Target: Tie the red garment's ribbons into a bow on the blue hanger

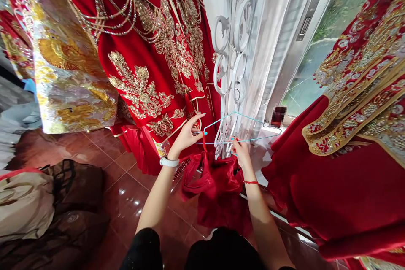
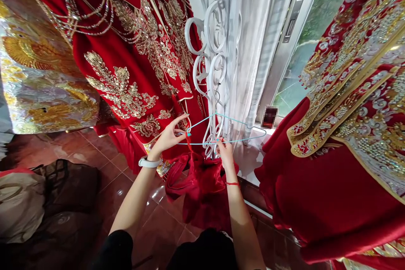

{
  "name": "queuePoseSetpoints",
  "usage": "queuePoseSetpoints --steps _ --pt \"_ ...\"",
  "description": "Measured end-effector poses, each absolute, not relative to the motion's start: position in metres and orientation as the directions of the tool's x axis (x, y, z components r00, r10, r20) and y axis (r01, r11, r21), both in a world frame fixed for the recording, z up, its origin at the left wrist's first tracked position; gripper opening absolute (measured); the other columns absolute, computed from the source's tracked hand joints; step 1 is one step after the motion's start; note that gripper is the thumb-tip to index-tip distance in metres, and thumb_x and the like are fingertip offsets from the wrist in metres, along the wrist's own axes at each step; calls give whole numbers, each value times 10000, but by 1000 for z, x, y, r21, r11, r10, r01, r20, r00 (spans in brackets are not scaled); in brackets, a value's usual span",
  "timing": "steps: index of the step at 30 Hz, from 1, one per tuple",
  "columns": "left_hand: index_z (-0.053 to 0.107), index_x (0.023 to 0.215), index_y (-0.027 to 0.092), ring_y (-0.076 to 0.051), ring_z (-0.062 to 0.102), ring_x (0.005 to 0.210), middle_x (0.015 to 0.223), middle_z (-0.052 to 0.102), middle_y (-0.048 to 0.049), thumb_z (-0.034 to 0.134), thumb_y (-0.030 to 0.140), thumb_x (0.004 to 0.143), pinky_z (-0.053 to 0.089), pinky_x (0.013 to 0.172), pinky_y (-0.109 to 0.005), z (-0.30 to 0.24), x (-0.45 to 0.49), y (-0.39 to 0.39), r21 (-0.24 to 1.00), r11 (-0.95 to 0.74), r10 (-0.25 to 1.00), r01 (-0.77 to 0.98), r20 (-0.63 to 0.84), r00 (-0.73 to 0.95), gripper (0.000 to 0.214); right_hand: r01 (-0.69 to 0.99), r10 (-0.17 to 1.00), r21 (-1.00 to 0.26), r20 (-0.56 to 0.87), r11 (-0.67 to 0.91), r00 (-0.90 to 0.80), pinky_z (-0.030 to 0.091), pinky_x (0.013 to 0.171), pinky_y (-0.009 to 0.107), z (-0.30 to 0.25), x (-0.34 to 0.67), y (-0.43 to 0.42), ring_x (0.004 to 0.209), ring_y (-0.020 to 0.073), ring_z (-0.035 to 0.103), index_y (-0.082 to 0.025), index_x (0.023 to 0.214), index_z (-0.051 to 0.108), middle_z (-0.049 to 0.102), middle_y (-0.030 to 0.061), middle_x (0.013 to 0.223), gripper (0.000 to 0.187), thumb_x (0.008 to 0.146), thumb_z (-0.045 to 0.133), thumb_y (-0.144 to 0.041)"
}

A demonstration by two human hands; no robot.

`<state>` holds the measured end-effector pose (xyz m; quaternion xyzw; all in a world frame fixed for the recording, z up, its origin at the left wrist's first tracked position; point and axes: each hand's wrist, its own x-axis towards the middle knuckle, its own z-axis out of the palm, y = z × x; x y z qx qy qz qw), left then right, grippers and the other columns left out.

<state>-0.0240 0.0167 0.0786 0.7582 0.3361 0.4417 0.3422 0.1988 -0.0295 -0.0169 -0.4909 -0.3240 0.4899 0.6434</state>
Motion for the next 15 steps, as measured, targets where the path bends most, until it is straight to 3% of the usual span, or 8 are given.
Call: queuePoseSetpoints --steps 5,10,15 --pt "688 1173 188 -226 695 972 1160 716 -97 705 219 767 580 860 -341 69 -23 11 756 -593 757 277 407 511 407 -252 941 -966 -39 51 337 273 399 232 -20 207 -30 421 83 415 -193 816 686 671 7 636 331 707 652 -505" --pt "741 992 188 -223 688 826 995 761 -81 648 358 865 552 804 -354 49 -14 11 693 -603 796 395 494 348 232 -223 933 -971 3 89 361 335 404 258 -17 214 -33 419 104 452 -204 792 696 694 30 651 350 719 693 -545" --pt "761 903 203 -251 711 846 937 774 -80 657 422 845 553 828 -380 46 -19 22 697 -625 773 351 492 401 249 -187 937 -981 -11 59 350 515 496 291 -15 251 -62 525 166 624 -200 776 706 739 71 720 388 668 764 -567"
